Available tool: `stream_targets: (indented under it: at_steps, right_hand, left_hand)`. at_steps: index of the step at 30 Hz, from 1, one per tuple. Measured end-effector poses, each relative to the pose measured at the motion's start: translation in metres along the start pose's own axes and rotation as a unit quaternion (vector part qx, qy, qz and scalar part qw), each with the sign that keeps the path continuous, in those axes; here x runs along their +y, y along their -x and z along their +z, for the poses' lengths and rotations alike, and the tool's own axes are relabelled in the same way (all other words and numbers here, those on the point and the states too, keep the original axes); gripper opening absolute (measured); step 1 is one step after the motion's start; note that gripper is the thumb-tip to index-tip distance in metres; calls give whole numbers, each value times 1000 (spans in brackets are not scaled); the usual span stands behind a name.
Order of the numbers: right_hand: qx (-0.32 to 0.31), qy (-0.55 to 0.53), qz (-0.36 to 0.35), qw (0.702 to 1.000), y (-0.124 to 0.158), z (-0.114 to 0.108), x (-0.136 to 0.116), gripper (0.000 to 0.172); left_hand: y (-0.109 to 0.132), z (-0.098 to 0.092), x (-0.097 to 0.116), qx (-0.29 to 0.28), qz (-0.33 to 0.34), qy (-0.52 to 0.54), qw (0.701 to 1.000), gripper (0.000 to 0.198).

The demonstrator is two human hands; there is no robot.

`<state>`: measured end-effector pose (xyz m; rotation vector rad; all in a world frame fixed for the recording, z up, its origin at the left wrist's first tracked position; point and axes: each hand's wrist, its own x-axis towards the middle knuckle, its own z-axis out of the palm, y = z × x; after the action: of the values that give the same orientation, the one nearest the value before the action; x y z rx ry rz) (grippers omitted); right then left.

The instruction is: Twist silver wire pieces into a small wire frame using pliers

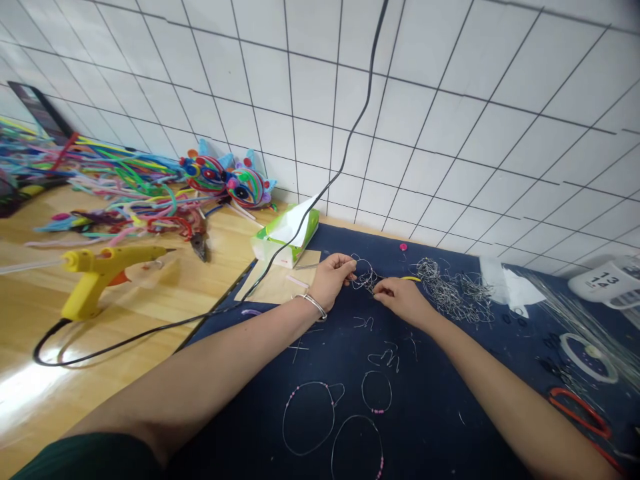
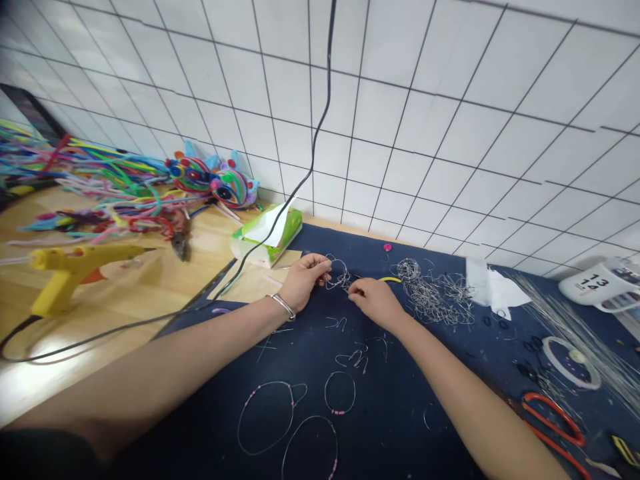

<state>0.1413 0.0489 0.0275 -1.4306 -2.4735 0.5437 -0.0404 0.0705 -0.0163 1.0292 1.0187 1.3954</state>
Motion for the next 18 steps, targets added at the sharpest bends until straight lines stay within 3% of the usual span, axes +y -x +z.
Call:
stream_targets:
  at_steps: [3,7,12,15,18]
  right_hand:
    - [20,62,-36,997,-9,-1,5,21]
    - [24,113,-19,993,-16,4,7,16]
    - [40,128,22,991,-19,5,4,16]
    - [53,122,-3,991,-11,2,0,12]
    - [-12,70,-51,996,3,3,-4,9]
  left_hand:
    - [-1,0,0,4,1,6,1000,25]
    - [0,0,0,0,-3,13,1000,25]
    - [0,-1,0,3,-2,16,1000,26]
    - [-1,-2,-1,-2,2,15,1000,25]
    - [-1,-2,-2,-6,5,13,1000,25]
